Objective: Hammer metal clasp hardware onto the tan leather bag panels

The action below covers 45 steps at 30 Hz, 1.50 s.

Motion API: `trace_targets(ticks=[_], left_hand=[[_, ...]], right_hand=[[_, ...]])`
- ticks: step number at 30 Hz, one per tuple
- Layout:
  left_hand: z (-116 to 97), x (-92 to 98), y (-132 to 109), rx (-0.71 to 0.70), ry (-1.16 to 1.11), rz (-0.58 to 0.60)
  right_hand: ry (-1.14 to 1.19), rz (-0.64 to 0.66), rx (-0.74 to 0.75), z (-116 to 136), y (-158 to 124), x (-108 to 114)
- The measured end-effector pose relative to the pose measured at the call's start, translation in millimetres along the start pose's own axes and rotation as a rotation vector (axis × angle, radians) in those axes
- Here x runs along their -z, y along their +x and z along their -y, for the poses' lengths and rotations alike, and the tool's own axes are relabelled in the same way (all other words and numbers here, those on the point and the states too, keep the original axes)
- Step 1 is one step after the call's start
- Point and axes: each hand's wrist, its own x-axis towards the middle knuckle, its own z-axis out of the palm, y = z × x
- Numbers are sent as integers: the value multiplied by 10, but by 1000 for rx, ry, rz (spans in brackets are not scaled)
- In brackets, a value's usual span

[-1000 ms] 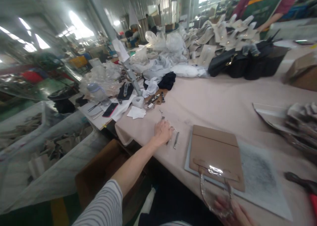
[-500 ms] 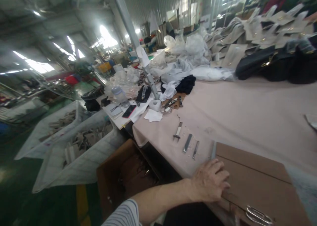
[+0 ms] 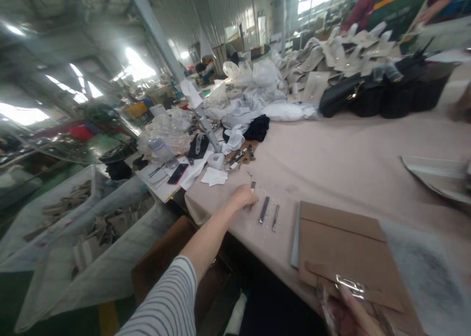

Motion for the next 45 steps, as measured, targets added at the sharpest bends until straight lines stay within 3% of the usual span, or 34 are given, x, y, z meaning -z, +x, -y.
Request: trace_targets(ticks=[3,6,10,16,21,25,28,33,39,45], left_hand=[[-18,-18,143,54,-18,99],[-38,-21,217,98,-79,122],[-16,53,110,106,-299,165],[-22,33,-561,-97,-821,309],[-249,-388,-1305,-300,-1355,576],[-445,-726,-1725,-386,-1345,474],[-473,-837,-1887,-424,-1238,435],[-377,-873,-1950,-495,-1151,405],[-283,-893,-1977,-513,-1256,453],[-289,-850,-2076,-510,-1378,459]], right_hand=[[146,-20,-31,100,-197,-101],[231,-15,-38,123,-280,-63],[299,7,-41,84,-278,2],[148,86,61,51,-277,-91],[120,142,6,-37,-267,-2],[132,221,-18,-64,-290,96],[115,201,17,-40,-351,91],[46,185,-46,-47,-433,97],[68,183,29,-127,-434,191],[80,232,40,6,-543,58]])
